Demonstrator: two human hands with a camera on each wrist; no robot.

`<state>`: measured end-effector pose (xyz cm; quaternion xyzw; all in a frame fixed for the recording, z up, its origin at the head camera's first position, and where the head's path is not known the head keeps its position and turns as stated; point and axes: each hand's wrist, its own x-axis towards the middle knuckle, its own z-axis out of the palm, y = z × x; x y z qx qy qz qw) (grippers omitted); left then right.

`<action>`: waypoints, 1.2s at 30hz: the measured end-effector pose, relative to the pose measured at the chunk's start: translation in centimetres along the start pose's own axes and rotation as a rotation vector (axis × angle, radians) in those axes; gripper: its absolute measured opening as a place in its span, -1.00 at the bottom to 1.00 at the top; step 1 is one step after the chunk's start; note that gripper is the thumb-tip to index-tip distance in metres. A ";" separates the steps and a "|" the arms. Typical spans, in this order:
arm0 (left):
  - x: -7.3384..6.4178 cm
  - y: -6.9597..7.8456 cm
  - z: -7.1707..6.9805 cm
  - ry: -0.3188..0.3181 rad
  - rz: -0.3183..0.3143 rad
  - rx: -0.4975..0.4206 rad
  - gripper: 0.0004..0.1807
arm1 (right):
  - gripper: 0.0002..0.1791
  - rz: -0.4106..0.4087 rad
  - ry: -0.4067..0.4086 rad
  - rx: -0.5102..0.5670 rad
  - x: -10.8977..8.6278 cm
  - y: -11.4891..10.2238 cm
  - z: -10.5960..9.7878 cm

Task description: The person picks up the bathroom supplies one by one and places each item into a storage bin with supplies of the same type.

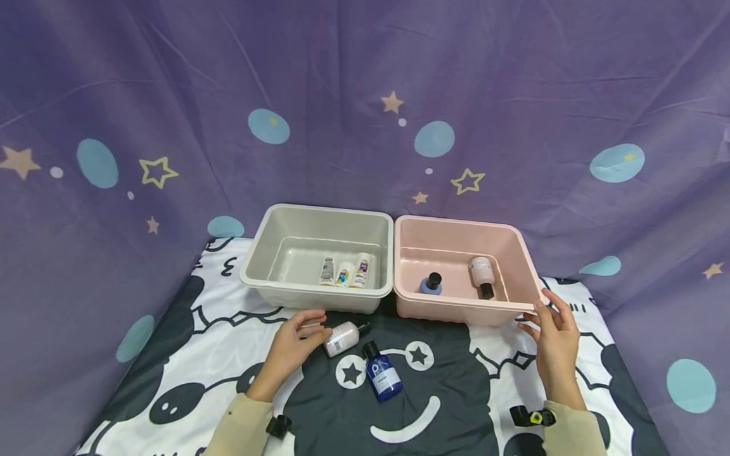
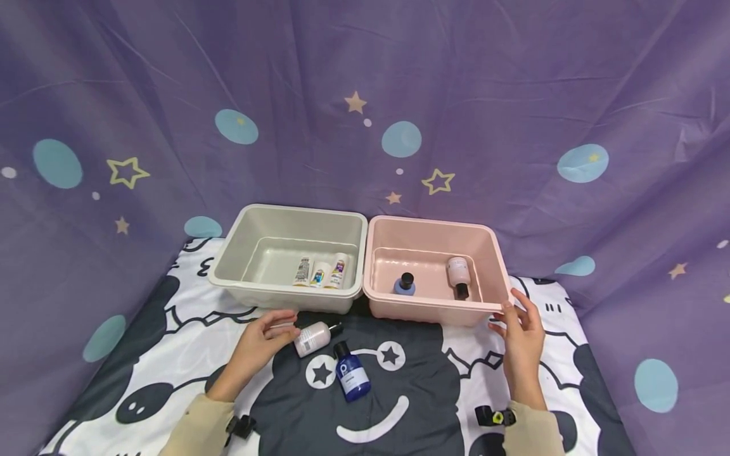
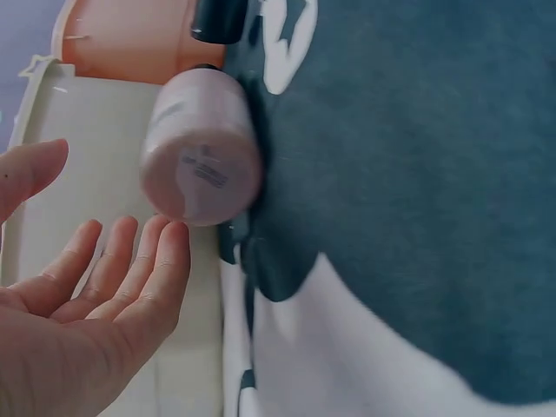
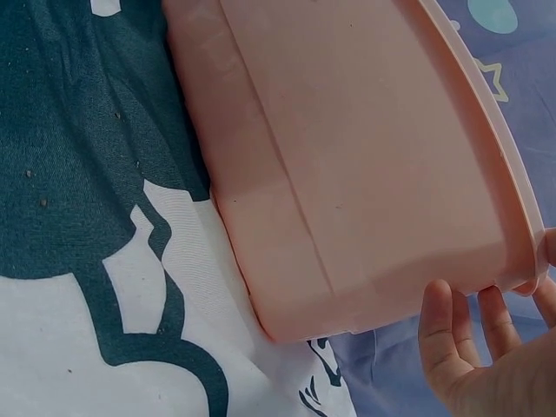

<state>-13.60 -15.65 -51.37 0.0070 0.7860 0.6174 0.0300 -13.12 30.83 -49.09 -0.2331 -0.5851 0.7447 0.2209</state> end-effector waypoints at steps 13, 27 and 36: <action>0.2 -1.8 0.6 -0.018 -0.028 0.024 -0.46 | -0.52 -0.011 -0.005 0.006 0.0 0.1 0.1; -0.2 -2.1 1.1 -0.096 -0.043 0.166 -0.34 | -0.56 -0.021 -0.002 0.021 0.0 0.3 0.0; -0.4 -2.0 1.2 -0.121 -0.046 0.212 -0.35 | -0.53 -0.010 -0.003 0.028 0.0 0.2 0.1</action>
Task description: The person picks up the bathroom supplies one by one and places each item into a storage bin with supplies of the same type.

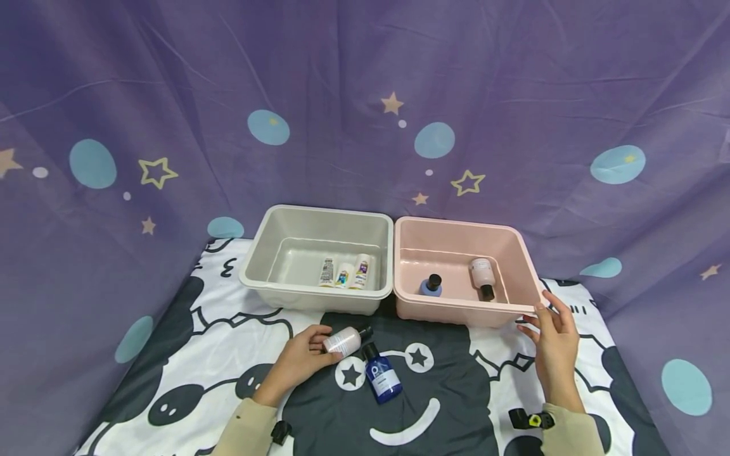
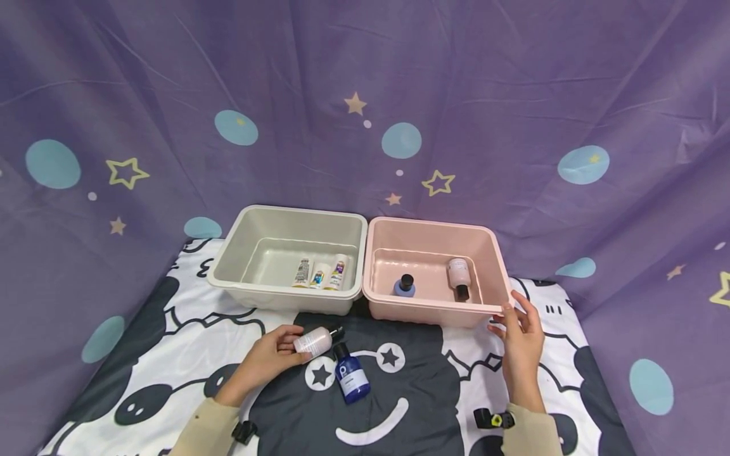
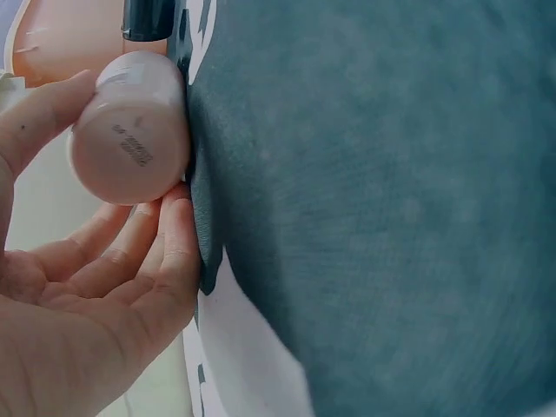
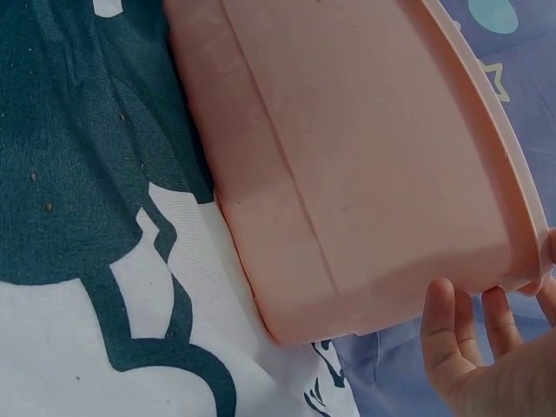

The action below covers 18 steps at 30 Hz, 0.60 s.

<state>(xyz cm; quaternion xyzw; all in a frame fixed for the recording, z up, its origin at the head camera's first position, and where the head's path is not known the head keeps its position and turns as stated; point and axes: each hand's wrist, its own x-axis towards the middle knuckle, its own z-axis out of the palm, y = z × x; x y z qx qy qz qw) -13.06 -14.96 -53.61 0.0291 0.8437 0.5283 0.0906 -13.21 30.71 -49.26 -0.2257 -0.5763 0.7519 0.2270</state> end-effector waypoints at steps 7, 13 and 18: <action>0.2 -0.2 0.0 0.046 -0.039 -0.069 -0.33 | -0.53 -0.004 0.003 0.001 0.0 0.1 -0.1; 0.2 -0.3 0.0 0.081 -0.055 -0.201 -0.38 | -0.54 -0.006 0.005 -0.006 -0.1 0.1 -0.1; -0.1 0.8 -0.2 0.115 -0.062 -0.268 -0.43 | -0.53 -0.007 -0.002 0.000 -0.1 0.1 0.0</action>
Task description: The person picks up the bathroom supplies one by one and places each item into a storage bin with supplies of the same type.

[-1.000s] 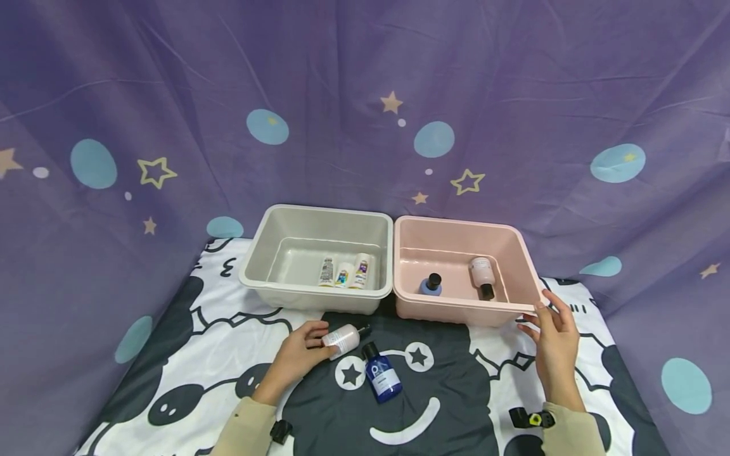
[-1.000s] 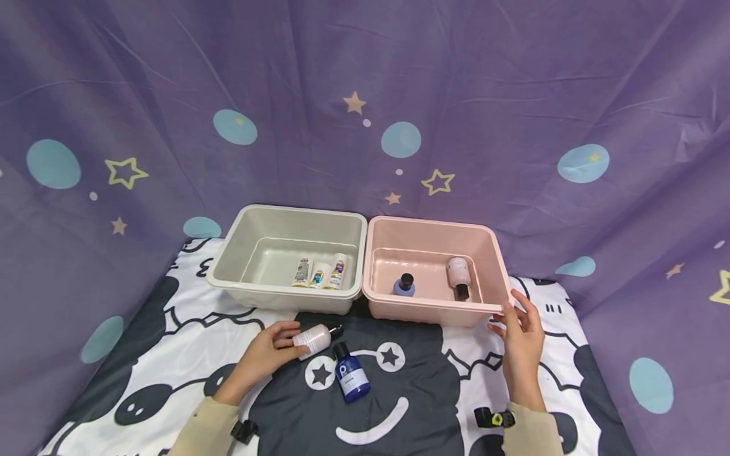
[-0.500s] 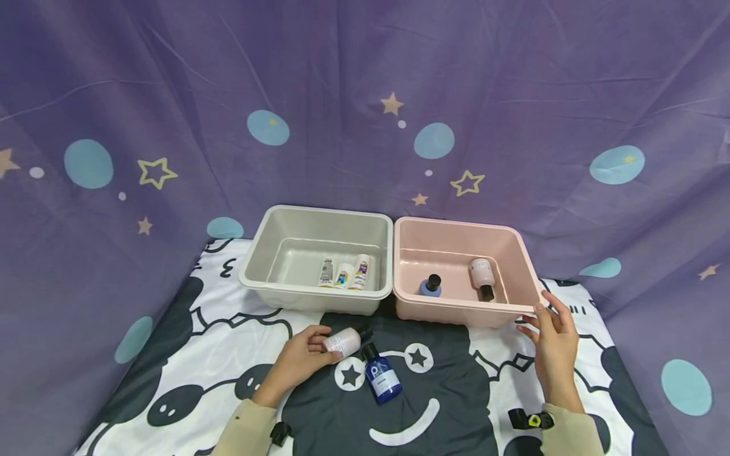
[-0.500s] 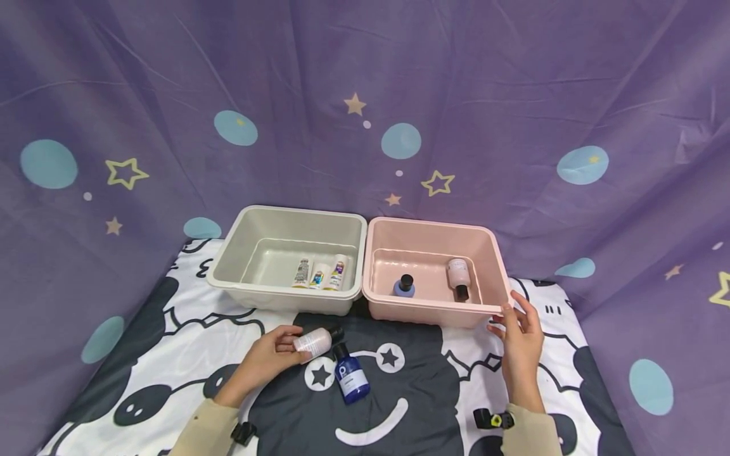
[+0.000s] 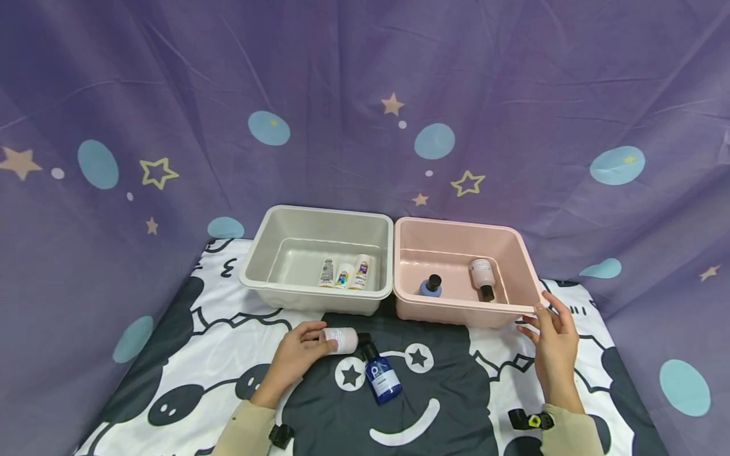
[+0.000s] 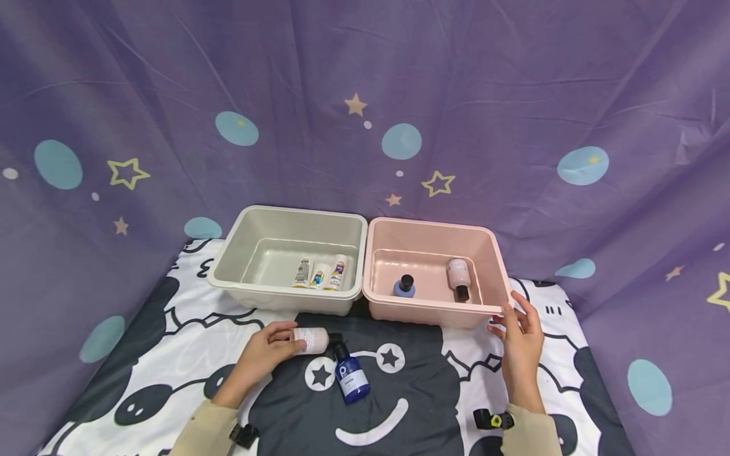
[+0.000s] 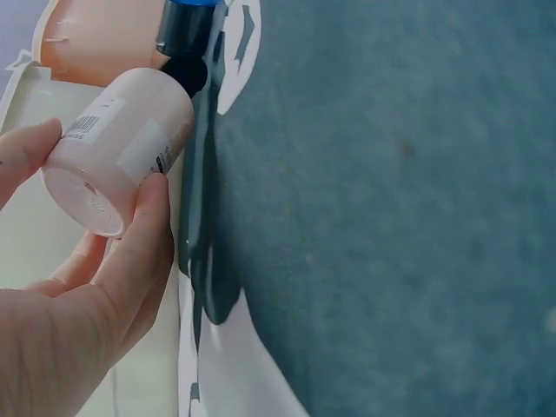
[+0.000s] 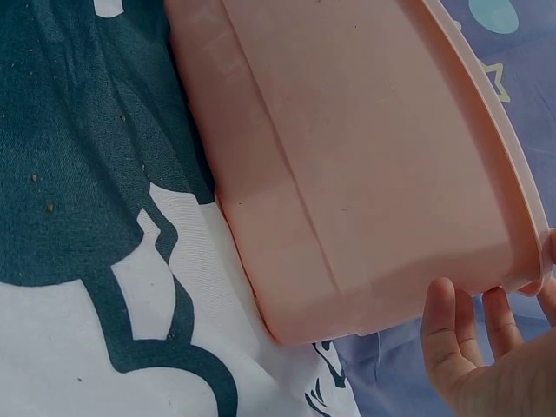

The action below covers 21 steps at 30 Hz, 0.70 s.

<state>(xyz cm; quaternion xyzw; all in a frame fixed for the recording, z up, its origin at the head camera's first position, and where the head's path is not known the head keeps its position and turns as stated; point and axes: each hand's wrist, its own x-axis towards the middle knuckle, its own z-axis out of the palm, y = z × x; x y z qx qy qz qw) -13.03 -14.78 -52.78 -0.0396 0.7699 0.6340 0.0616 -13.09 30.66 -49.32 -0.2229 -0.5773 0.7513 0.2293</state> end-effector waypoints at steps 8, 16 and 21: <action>0.2 -0.2 -0.1 -0.060 -0.032 -0.186 -0.39 | -0.52 0.009 0.004 0.002 0.0 0.0 0.0; -0.3 1.7 0.5 -0.129 -0.028 -0.266 -0.42 | -0.54 0.008 0.000 0.011 0.0 0.0 0.0; -0.8 2.8 0.9 -0.170 -0.023 -0.315 -0.46 | -0.53 0.005 -0.001 -0.001 0.0 0.0 0.0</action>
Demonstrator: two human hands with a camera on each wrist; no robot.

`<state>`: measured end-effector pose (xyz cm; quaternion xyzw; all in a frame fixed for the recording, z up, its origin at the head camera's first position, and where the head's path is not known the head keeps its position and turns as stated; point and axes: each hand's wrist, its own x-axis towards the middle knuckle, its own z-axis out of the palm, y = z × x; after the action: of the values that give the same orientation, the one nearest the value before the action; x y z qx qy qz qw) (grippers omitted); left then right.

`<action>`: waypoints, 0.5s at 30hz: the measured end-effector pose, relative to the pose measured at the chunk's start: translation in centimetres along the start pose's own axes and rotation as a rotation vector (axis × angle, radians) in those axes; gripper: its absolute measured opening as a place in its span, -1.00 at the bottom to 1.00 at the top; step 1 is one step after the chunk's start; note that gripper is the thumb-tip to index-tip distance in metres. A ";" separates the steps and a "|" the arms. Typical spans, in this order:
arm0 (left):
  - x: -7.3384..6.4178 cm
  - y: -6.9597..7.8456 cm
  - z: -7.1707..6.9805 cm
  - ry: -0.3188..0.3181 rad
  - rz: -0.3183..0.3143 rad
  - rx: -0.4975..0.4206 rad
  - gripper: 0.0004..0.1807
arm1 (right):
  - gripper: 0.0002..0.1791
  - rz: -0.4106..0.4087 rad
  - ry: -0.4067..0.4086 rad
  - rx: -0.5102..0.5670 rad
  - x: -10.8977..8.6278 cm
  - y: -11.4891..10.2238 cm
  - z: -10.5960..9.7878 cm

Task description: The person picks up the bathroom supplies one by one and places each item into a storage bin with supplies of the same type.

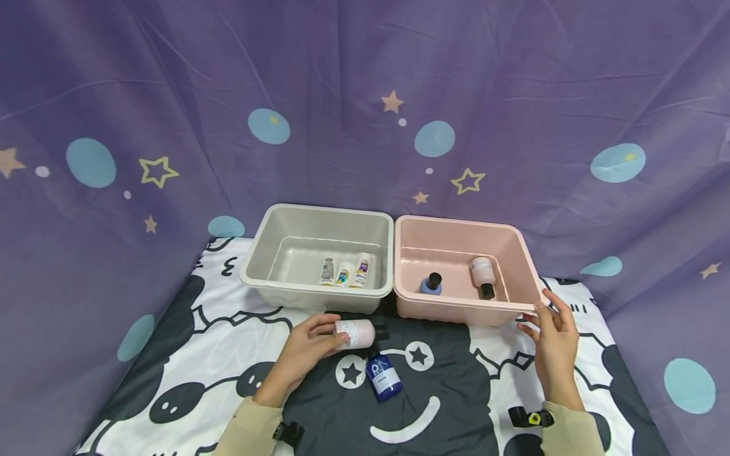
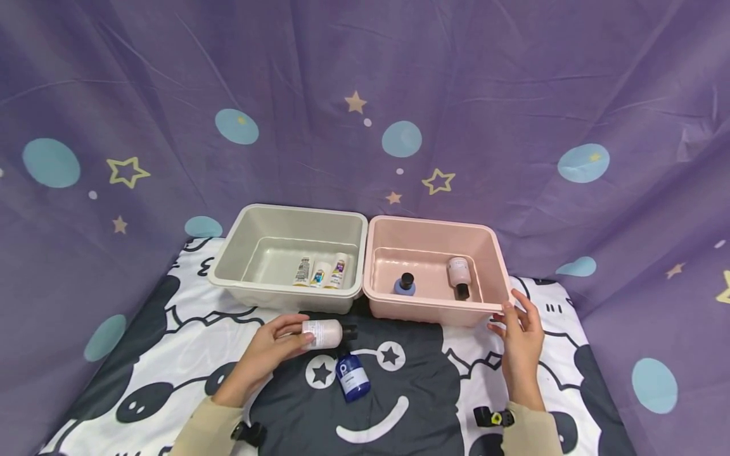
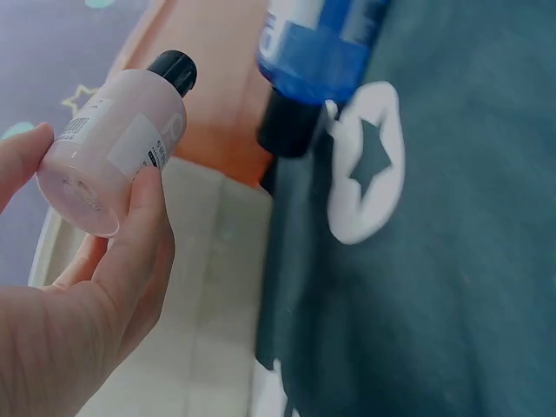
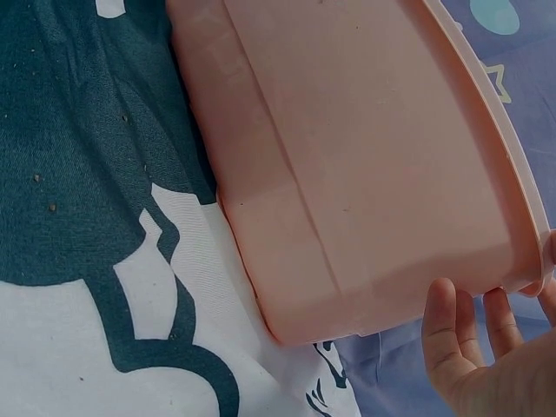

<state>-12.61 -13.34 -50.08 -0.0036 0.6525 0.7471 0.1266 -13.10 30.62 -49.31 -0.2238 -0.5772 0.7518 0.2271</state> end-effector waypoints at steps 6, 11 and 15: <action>-0.1 1.3 1.0 -0.046 0.011 -0.016 -0.44 | -0.52 0.000 0.000 0.002 0.1 -0.1 0.1; 0.4 2.7 2.0 -0.099 0.042 0.009 -0.43 | -0.54 -0.013 -0.002 0.011 0.1 -0.1 0.0; 1.0 4.1 2.8 -0.143 0.072 0.032 -0.41 | -0.53 -0.018 -0.009 0.013 0.0 0.0 0.0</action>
<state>-13.88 -10.91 -45.85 0.0750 0.6533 0.7391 0.1459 -13.05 30.63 -49.35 -0.2136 -0.5754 0.7544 0.2328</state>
